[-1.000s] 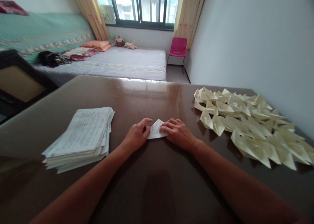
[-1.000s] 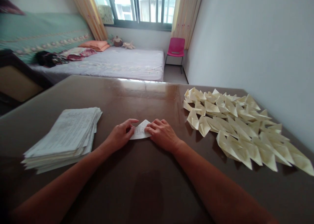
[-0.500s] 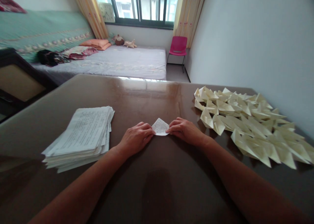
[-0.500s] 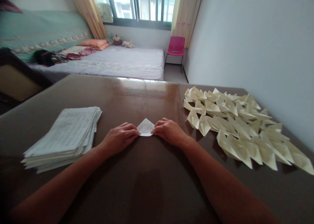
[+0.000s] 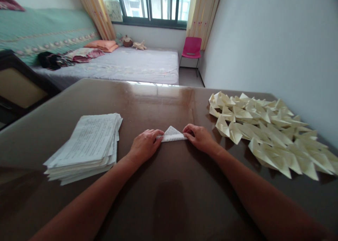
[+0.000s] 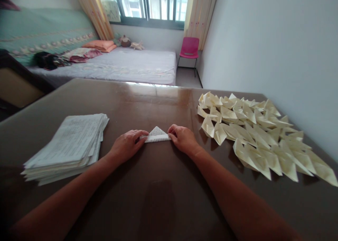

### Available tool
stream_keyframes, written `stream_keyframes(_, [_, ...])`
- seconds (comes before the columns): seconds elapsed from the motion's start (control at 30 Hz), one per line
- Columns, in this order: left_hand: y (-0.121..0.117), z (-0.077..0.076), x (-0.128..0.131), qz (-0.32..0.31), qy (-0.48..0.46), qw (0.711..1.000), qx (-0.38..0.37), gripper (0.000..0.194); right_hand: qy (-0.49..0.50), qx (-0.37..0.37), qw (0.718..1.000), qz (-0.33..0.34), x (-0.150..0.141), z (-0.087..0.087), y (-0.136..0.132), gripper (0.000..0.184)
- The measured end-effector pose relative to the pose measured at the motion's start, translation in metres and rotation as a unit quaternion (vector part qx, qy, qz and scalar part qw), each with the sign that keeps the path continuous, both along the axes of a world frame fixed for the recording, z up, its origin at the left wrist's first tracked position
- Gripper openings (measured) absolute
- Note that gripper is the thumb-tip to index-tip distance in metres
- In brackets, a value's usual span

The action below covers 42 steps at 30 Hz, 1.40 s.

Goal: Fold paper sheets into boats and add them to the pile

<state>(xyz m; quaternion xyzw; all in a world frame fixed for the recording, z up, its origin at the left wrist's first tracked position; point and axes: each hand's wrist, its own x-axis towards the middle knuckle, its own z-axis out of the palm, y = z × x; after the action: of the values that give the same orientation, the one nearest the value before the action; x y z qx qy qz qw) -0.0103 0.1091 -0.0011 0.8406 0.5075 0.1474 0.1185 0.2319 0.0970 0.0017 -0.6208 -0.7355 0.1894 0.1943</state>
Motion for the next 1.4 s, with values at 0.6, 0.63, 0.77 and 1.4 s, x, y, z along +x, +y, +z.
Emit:
stream_keyframes(0.6, [-0.013,0.006,0.010,-0.172,0.155,0.962,0.142,0.037,-0.170,0.031,0.985,0.019,-0.010,0.011,-0.009,0.018])
stream_keyframes(0.63, [-0.013,0.007,0.010,-0.179,0.163,0.961,0.136,0.036,-0.179,0.042,0.983,0.027,-0.011,0.014,-0.010,0.019])
stream_keyframes(0.77, [-0.015,0.009,0.012,-0.175,0.172,0.961,0.130,0.040,-0.228,0.063,0.965,0.114,-0.020,0.025,-0.020,0.024])
stream_keyframes(1.4, [-0.014,-0.001,0.018,-0.182,0.091,0.967,0.153,0.022,-0.089,0.022,0.994,0.054,0.013,0.008,0.001,0.030])
